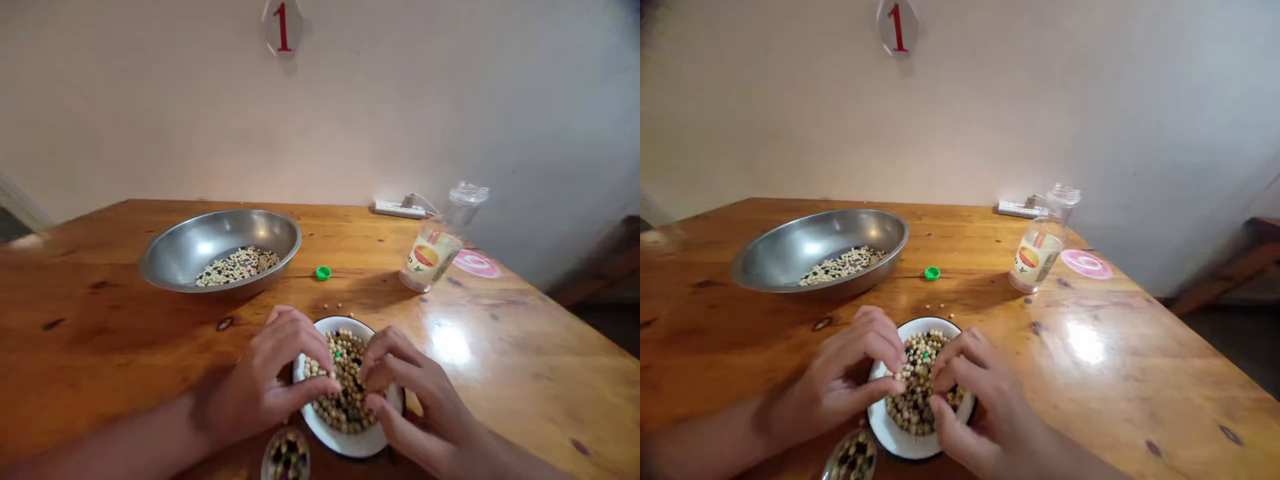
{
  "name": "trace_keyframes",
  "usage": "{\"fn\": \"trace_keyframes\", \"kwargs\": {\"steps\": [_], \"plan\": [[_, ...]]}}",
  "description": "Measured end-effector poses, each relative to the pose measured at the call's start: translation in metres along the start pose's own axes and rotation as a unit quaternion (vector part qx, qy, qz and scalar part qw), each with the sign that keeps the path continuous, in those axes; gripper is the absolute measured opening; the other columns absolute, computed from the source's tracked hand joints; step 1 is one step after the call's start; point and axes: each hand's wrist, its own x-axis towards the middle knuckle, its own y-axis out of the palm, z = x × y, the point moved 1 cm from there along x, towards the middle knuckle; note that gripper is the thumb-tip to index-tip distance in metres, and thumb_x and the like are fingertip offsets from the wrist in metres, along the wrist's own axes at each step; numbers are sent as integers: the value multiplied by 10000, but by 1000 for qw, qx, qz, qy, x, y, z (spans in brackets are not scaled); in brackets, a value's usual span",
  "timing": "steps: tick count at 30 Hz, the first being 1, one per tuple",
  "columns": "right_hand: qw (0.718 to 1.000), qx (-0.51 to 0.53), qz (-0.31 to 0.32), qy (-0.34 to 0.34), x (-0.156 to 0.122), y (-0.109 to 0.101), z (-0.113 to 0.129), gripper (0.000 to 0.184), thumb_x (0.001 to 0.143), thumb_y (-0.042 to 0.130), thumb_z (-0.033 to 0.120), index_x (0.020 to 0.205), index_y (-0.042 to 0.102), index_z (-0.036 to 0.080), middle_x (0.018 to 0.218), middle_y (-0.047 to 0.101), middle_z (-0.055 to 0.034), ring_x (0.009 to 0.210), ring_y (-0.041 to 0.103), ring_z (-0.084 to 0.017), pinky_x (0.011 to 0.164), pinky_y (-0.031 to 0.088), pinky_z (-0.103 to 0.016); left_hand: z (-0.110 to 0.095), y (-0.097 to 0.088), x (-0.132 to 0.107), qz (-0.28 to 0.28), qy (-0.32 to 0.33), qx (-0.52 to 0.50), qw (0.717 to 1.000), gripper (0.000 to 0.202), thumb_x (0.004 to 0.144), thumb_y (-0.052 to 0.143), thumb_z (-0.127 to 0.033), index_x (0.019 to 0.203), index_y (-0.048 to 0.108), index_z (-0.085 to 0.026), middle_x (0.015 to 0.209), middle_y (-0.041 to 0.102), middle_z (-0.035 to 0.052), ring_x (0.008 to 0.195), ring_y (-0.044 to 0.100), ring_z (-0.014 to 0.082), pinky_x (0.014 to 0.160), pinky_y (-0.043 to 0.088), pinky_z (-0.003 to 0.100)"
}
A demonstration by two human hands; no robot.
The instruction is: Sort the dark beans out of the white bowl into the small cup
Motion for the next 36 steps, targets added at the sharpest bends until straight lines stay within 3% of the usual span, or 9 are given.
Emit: {"fn": "trace_keyframes", "kwargs": {"steps": [11, 23, 36], "plan": [[999, 23, 16, 15, 1, -3, 1, 113, 815, 511, 87, 777, 493, 191, 849, 530, -10, 820, 511, -128, 716, 437, -245, 2, 0, -3, 3, -20, 0, 1000, 122, 787, 678, -173, 823, 563, -184, 787, 631, -17, 768, 551, 131, 784, 351, 290], [999, 24, 21, 22, 2, -4, 2, 107, 819, 510, 102, 760, 502, 190, 835, 546, -13, 813, 517, -135, 717, 435, -255, 2, 0, -3, -1, -17, -4, 1000, 133, 772, 696, -192, 800, 567, -189, 766, 639, -28, 760, 556, 127, 772, 356, 285], [1000, 8, 22, 19, 2, -5, 4, 97, 826, 518, 105, 781, 540, 188, 843, 554, -21, 820, 526, -132, 728, 446, -241, -1, -1, 2, 39, 11, 18, 999, 63, 808, 657, -204, 822, 599, -186, 783, 674, -14, 782, 576, 135, 778, 365, 290]]}}
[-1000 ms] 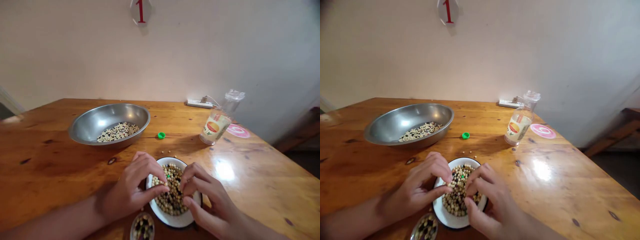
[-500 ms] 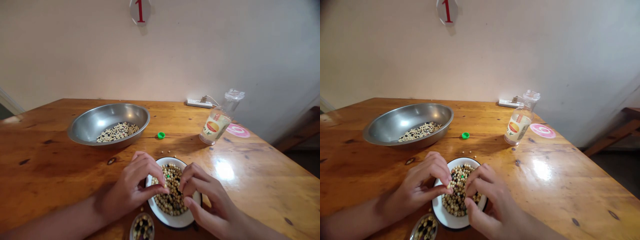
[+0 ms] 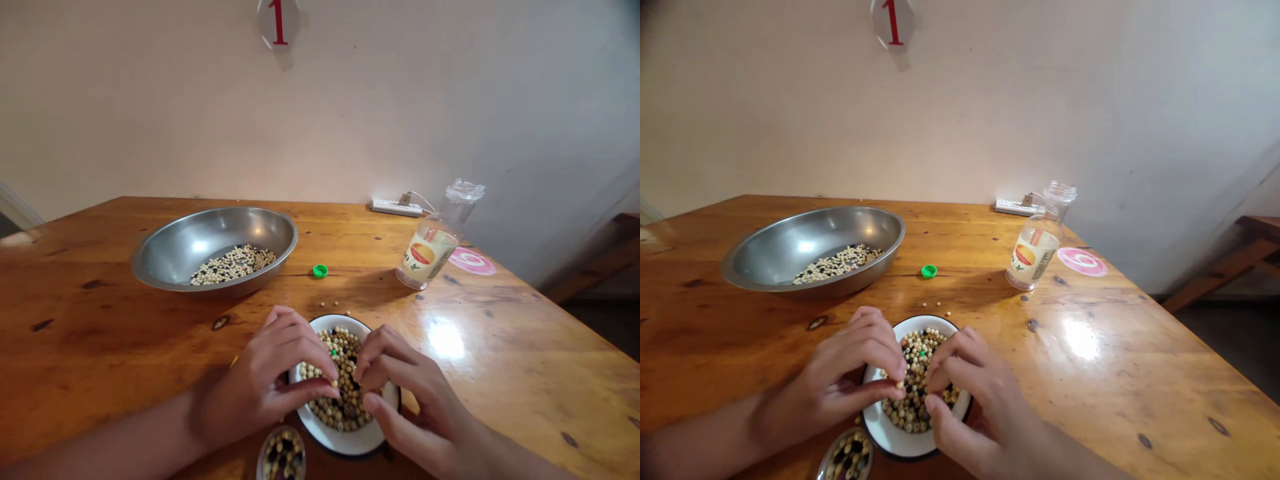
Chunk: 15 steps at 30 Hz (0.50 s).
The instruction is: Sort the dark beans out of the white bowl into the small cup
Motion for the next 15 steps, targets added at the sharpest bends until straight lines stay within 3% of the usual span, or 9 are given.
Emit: {"fn": "trace_keyframes", "kwargs": {"steps": [9, 15], "plan": [[1000, 3, -6, 20, -2, 0, -2, 90, 888, 503, 142, 849, 563, 196, 901, 546, -28, 855, 542, -123, 769, 457, -223, -2, 1, -2, 3, -2, 19, 1000, 96, 832, 630, -235, 922, 633, -202, 838, 689, -3, 802, 589, 142, 807, 358, 308], [1000, 0, -12, 21, -2, 1, -3, 79, 886, 509, 147, 854, 565, 193, 896, 552, -36, 859, 547, -137, 775, 464, -243, -3, 1, -4, -22, -26, 28, 999, 133, 900, 516, -278, 877, 609, -185, 829, 659, 15, 817, 546, 159, 788, 369, 300]]}}
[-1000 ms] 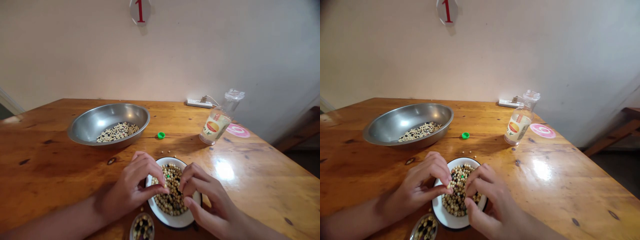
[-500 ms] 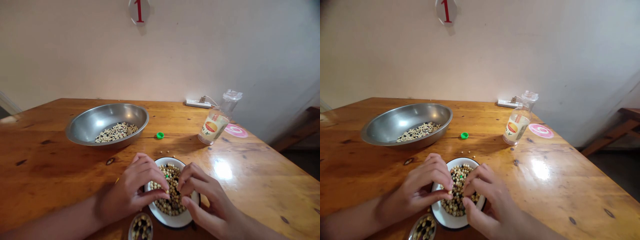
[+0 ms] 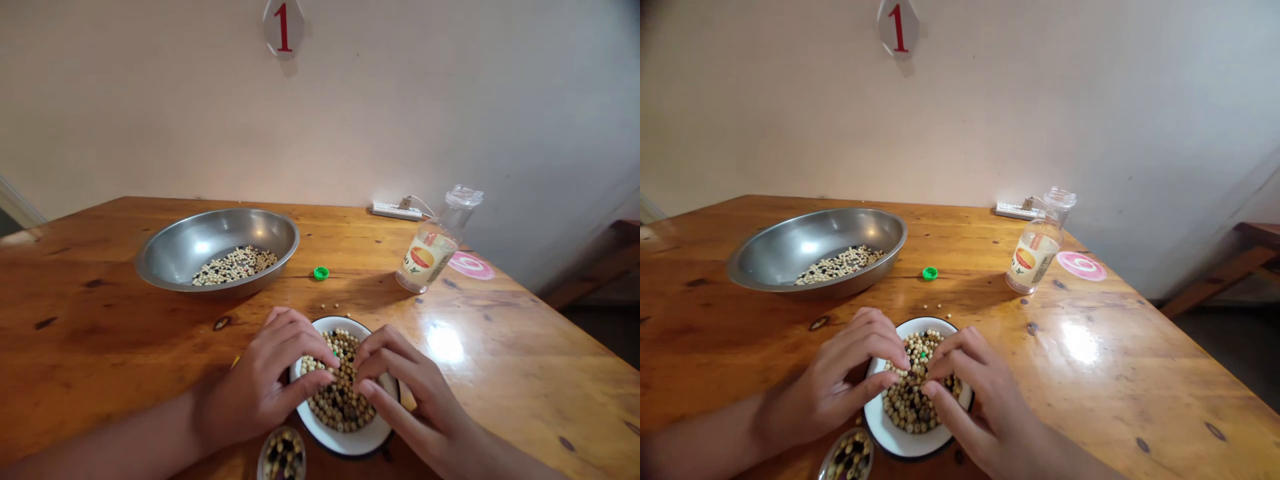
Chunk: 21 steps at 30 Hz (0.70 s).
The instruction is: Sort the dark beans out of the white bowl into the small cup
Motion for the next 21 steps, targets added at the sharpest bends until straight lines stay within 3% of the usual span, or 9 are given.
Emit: {"fn": "trace_keyframes", "kwargs": {"steps": [10, 14, 21], "plan": [[1000, 6, 6, 2, 1, 0, 1, 80, 885, 515, 144, 862, 576, 191, 898, 555, -32, 872, 541, -127, 791, 457, -231, 0, 0, 3, 35, 20, -10, 999, 59, 858, 589, -220, 908, 609, -194, 835, 677, 0, 817, 564, 155, 796, 353, 298], [1000, 5, 7, 0, 1, 0, 2, 76, 885, 519, 144, 865, 575, 192, 905, 562, -32, 882, 544, -126, 797, 458, -230, 1, 1, 1, 26, 13, -1, 1000, 150, 853, 595, -288, 967, 587, -191, 875, 665, 12, 830, 549, 159, 808, 358, 298], [1000, -13, 12, -12, 2, 0, 2, 97, 886, 515, 151, 898, 596, 204, 904, 587, -36, 875, 558, -140, 780, 474, -255, 2, 3, 0, 13, -3, -22, 1000, 71, 871, 566, -254, 876, 585, -186, 826, 650, 8, 809, 547, 153, 792, 378, 290]]}}
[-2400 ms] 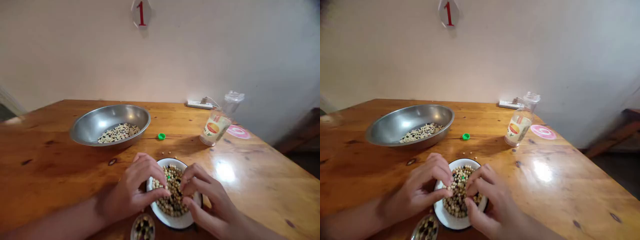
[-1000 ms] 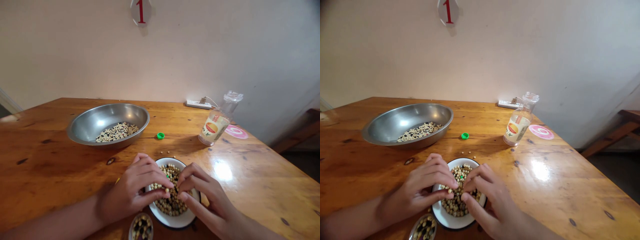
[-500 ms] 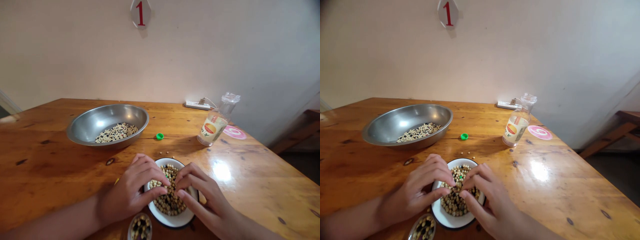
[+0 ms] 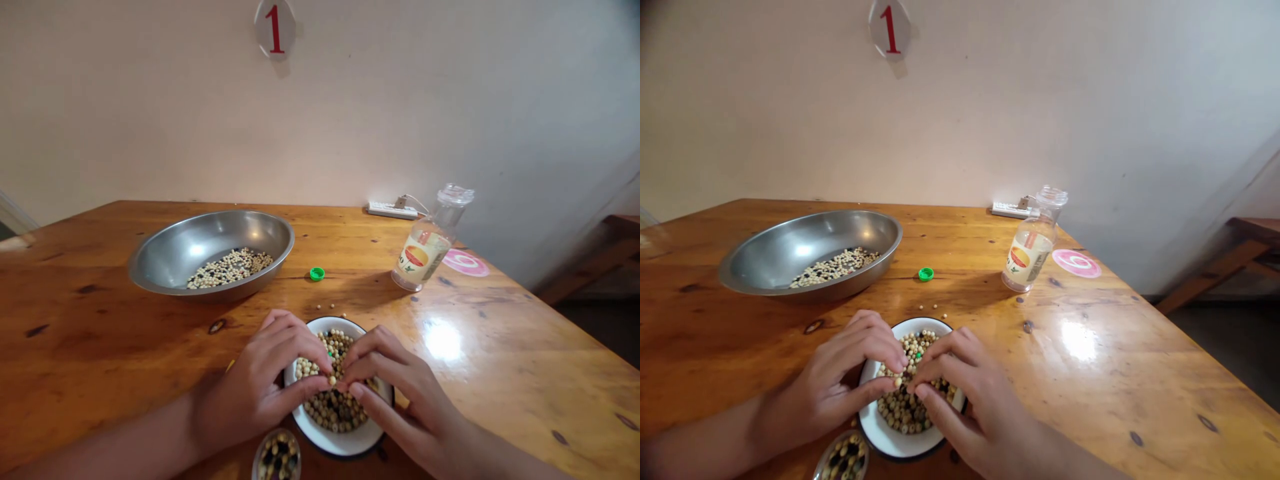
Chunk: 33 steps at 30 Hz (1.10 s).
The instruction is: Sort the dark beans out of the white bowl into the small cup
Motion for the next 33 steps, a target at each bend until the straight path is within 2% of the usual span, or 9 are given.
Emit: {"fn": "trace_keyframes", "kwargs": {"steps": [5, 12, 16, 22, 25, 27, 30, 33], "plan": [[1000, -10, 6, -9, 1, 0, 0, 113, 886, 507, 147, 911, 603, 203, 907, 600, -44, 871, 561, -149, 778, 481, -278, -1, 0, 0, 8, 14, 5, 1000, 46, 851, 594, -214, 891, 590, -192, 831, 658, 0, 807, 561, 144, 801, 374, 291], [1000, -11, 5, -10, 1, 2, 0, 96, 880, 520, 142, 898, 599, 194, 901, 605, -47, 867, 561, -155, 771, 474, -289, -2, 0, -1, 18, 30, -10, 999, 145, 881, 542, -331, 911, 577, -194, 850, 672, 26, 825, 573, 168, 797, 367, 321], [1000, -15, 6, -21, 2, 2, 1, 102, 875, 520, 130, 889, 597, 194, 880, 604, -42, 845, 559, -150, 754, 469, -285, -3, 0, -1, 10, 29, -16, 999, 146, 901, 510, -318, 880, 574, -189, 830, 663, 21, 818, 569, 162, 806, 360, 321], [999, -9, -3, -34, 2, 0, 0, 63, 866, 544, 151, 867, 591, 194, 863, 602, -37, 840, 562, -150, 758, 468, -281, 10, -6, -4, -12, -73, -84, 994, 257, 926, 428, -384, 833, 548, -176, 815, 602, 36, 806, 549, 158, 772, 401, 292], [999, -3, -11, -30, 1, 0, -1, 52, 866, 551, 161, 840, 584, 191, 847, 592, -36, 830, 560, -147, 744, 469, -268, 14, -11, -4, -20, -106, -106, 988, 238, 923, 438, -363, 837, 553, -172, 819, 594, 30, 799, 553, 149, 745, 416, 273], [999, -7, -16, -28, 1, 1, -2, 59, 863, 554, 155, 823, 580, 189, 838, 587, -32, 818, 558, -143, 732, 468, -259, 9, -12, -3, -2, -91, -110, 990, 165, 899, 494, -313, 868, 571, -170, 840, 603, 27, 810, 556, 145, 753, 418, 269], [999, -19, -20, -33, 0, 3, -3, 48, 857, 562, 157, 829, 585, 189, 842, 583, -32, 817, 551, -145, 720, 465, -258, -7, -9, -2, 32, -30, -93, 995, 67, 823, 600, -184, 887, 596, -167, 829, 625, 19, 799, 557, 142, 757, 416, 268], [999, -25, -15, -32, -1, 4, -2, 36, 862, 562, 179, 839, 586, 193, 849, 579, -36, 829, 545, -154, 727, 463, -270, -18, -4, -2, 11, -30, -72, 997, 14, 823, 602, -146, 826, 605, -159, 762, 632, 16, 740, 565, 130, 707, 421, 251]]}}
